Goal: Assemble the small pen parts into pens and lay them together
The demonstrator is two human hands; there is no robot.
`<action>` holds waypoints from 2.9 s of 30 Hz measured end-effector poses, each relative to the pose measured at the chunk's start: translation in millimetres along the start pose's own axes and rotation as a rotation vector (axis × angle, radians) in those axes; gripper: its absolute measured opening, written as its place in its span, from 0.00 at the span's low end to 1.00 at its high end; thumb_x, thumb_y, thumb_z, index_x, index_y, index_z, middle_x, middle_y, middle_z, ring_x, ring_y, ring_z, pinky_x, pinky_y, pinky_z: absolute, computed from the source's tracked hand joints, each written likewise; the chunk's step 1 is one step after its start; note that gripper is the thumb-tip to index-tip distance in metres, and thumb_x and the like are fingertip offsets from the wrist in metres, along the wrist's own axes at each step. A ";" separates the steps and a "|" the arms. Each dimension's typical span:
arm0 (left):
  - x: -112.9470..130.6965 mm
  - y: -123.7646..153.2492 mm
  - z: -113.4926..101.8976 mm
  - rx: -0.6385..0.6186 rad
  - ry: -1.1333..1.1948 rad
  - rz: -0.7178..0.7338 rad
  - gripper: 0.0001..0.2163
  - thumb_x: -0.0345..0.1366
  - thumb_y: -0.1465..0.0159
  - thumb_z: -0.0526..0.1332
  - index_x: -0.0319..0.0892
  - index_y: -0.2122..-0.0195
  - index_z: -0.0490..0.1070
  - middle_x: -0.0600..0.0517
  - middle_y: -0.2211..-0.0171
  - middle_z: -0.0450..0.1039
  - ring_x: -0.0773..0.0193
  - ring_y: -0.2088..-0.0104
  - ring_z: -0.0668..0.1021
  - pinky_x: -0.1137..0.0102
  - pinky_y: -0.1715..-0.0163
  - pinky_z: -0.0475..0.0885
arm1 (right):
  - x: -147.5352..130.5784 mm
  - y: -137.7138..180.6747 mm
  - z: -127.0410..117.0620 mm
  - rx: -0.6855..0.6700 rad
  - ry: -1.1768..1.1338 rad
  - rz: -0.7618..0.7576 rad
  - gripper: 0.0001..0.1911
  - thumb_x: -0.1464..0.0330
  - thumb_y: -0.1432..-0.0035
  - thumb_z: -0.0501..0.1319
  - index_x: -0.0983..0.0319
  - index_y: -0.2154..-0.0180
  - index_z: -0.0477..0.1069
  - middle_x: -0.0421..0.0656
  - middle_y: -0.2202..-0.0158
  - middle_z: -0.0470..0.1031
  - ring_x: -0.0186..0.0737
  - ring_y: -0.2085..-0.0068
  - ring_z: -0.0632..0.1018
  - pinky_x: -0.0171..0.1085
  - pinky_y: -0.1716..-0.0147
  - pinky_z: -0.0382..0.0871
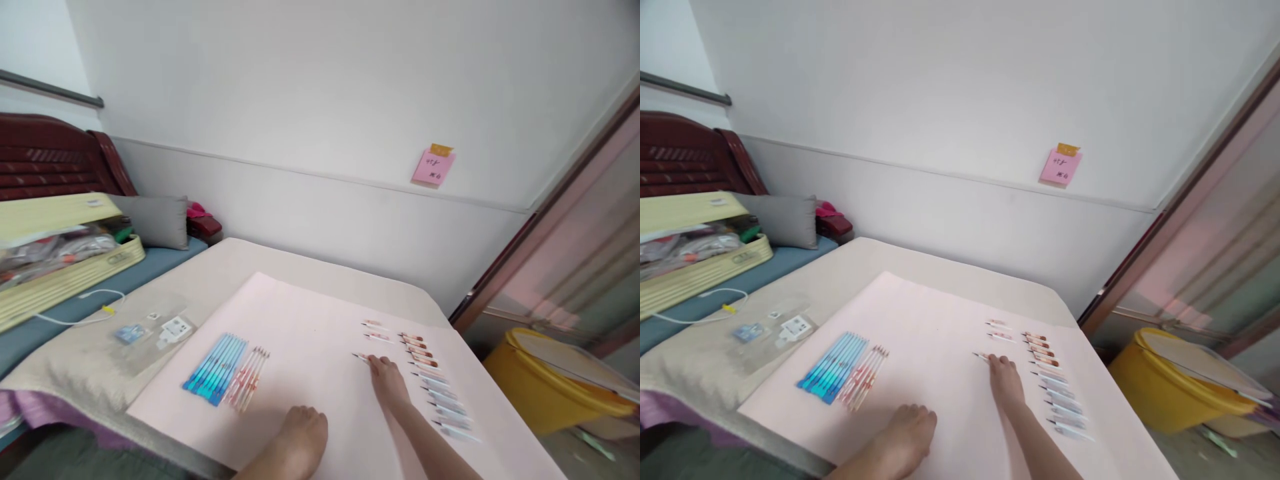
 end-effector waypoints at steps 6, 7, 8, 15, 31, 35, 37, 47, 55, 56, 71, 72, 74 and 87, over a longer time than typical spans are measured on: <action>2.1 2.8 4.3 0.044 0.019 0.022 0.15 0.23 0.49 0.55 0.32 0.60 0.71 0.34 0.62 0.72 0.46 0.60 0.74 0.55 0.62 0.67 | -52.3 53.4 -3.7 0.065 0.006 -0.136 0.16 0.73 0.40 0.46 0.57 0.52 0.64 0.46 0.59 0.69 0.41 0.58 0.69 0.35 0.58 0.60; 1.9 3.4 4.9 0.055 0.025 0.024 0.15 0.24 0.49 0.55 0.32 0.60 0.71 0.34 0.62 0.72 0.46 0.60 0.74 0.55 0.62 0.66 | -61.9 63.2 -3.6 0.067 0.009 -0.161 0.17 0.74 0.41 0.47 0.57 0.52 0.64 0.46 0.59 0.69 0.41 0.57 0.69 0.35 0.57 0.60; 1.6 4.0 5.5 0.065 0.033 0.026 0.15 0.24 0.49 0.55 0.32 0.60 0.71 0.34 0.61 0.72 0.46 0.59 0.74 0.55 0.62 0.66 | -71.3 72.8 -3.3 0.066 0.014 -0.184 0.18 0.75 0.42 0.48 0.57 0.52 0.64 0.46 0.59 0.69 0.41 0.57 0.69 0.35 0.57 0.60; -0.3 6.1 11.9 0.112 0.082 0.015 0.15 0.25 0.48 0.53 0.32 0.60 0.72 0.33 0.61 0.72 0.45 0.59 0.74 0.55 0.60 0.65 | -120.1 124.6 -0.7 0.025 0.058 -0.278 0.20 0.80 0.47 0.52 0.59 0.53 0.64 0.45 0.62 0.71 0.43 0.62 0.71 0.35 0.67 0.65; -25.9 0.0 12.9 0.135 0.255 -0.168 0.12 0.32 0.46 0.55 0.37 0.63 0.72 0.39 0.62 0.74 0.49 0.60 0.75 0.59 0.58 0.65 | -112.8 128.7 -15.9 -0.018 -0.062 -0.328 0.12 0.78 0.50 0.54 0.60 0.63 0.65 0.43 0.58 0.67 0.41 0.59 0.68 0.36 0.62 0.62; -35.9 -6.1 4.6 0.216 0.418 -0.231 0.08 0.34 0.45 0.54 0.40 0.68 0.72 0.43 0.65 0.74 0.53 0.60 0.75 0.62 0.59 0.64 | -110.7 128.6 -17.3 -0.048 -0.047 -0.322 0.13 0.77 0.51 0.54 0.61 0.61 0.65 0.45 0.56 0.67 0.44 0.58 0.67 0.40 0.62 0.62; -37.1 -9.0 0.5 0.235 0.540 -0.239 0.08 0.36 0.44 0.53 0.41 0.72 0.71 0.45 0.70 0.75 0.57 0.65 0.76 0.65 0.63 0.66 | -109.9 128.4 -18.0 -0.077 -0.045 -0.312 0.12 0.78 0.50 0.53 0.61 0.63 0.67 0.45 0.58 0.68 0.44 0.59 0.68 0.40 0.63 0.62; -47.8 3.8 -2.6 0.358 1.595 -0.321 0.09 0.39 0.49 0.60 0.38 0.73 0.68 0.48 0.73 0.73 0.67 0.75 0.74 0.72 0.73 0.67 | -106.5 128.3 -17.3 -0.190 -0.070 -0.234 0.11 0.76 0.50 0.53 0.61 0.64 0.70 0.47 0.62 0.70 0.43 0.61 0.71 0.37 0.65 0.62; -52.5 3.9 11.0 0.356 1.778 -0.400 0.08 0.36 0.51 0.62 0.37 0.71 0.68 0.48 0.73 0.73 0.68 0.75 0.74 0.73 0.73 0.66 | -106.9 128.4 -21.2 -0.199 -0.088 -0.232 0.10 0.76 0.50 0.53 0.61 0.67 0.69 0.44 0.65 0.73 0.41 0.64 0.74 0.35 0.69 0.61; -51.1 3.7 13.2 0.350 1.777 -0.412 0.08 0.35 0.51 0.62 0.37 0.71 0.67 0.48 0.73 0.73 0.69 0.75 0.74 0.73 0.73 0.66 | -106.2 127.5 -22.7 -0.199 -0.093 -0.223 0.09 0.75 0.50 0.53 0.61 0.67 0.68 0.45 0.65 0.74 0.40 0.65 0.74 0.34 0.70 0.60; -28.0 -1.9 44.3 0.329 2.082 -0.495 0.04 0.30 0.49 0.62 0.37 0.74 0.66 0.50 0.78 0.72 0.68 0.78 0.74 0.74 0.77 0.68 | -126.3 129.3 -65.5 -0.112 -0.430 -0.282 0.13 0.64 0.38 0.45 0.59 0.68 0.64 0.39 0.70 0.74 0.32 0.70 0.74 0.29 0.73 0.58; -35.3 -1.4 40.5 0.379 2.113 -0.501 0.04 0.29 0.49 0.62 0.37 0.74 0.66 0.49 0.77 0.73 0.68 0.78 0.75 0.74 0.77 0.69 | -122.0 127.4 -63.0 -0.120 -0.392 -0.273 0.13 0.65 0.38 0.44 0.59 0.68 0.65 0.39 0.68 0.74 0.32 0.68 0.74 0.29 0.72 0.59; -52.8 0.2 31.3 0.480 2.147 -0.512 0.04 0.28 0.47 0.61 0.36 0.73 0.66 0.48 0.76 0.73 0.68 0.78 0.75 0.75 0.79 0.69 | -111.3 123.4 -54.2 -0.142 -0.282 -0.245 0.13 0.66 0.38 0.45 0.59 0.67 0.66 0.41 0.66 0.73 0.34 0.66 0.75 0.30 0.71 0.59; -78.6 4.1 19.7 0.617 2.313 -0.536 0.05 0.26 0.43 0.57 0.38 0.74 0.62 0.51 0.79 0.67 0.71 0.81 0.73 0.77 0.82 0.70 | -115.8 127.8 -8.1 -0.231 -0.075 -0.270 0.11 0.76 0.46 0.49 0.63 0.64 0.68 0.48 0.67 0.74 0.43 0.69 0.77 0.36 0.73 0.60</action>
Point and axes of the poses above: each hand's wrist, its own y-axis away from the middle knuckle, its own z-axis out of the palm, x = y × z, the point moved 9 cm from there along -y, towards the middle knuckle
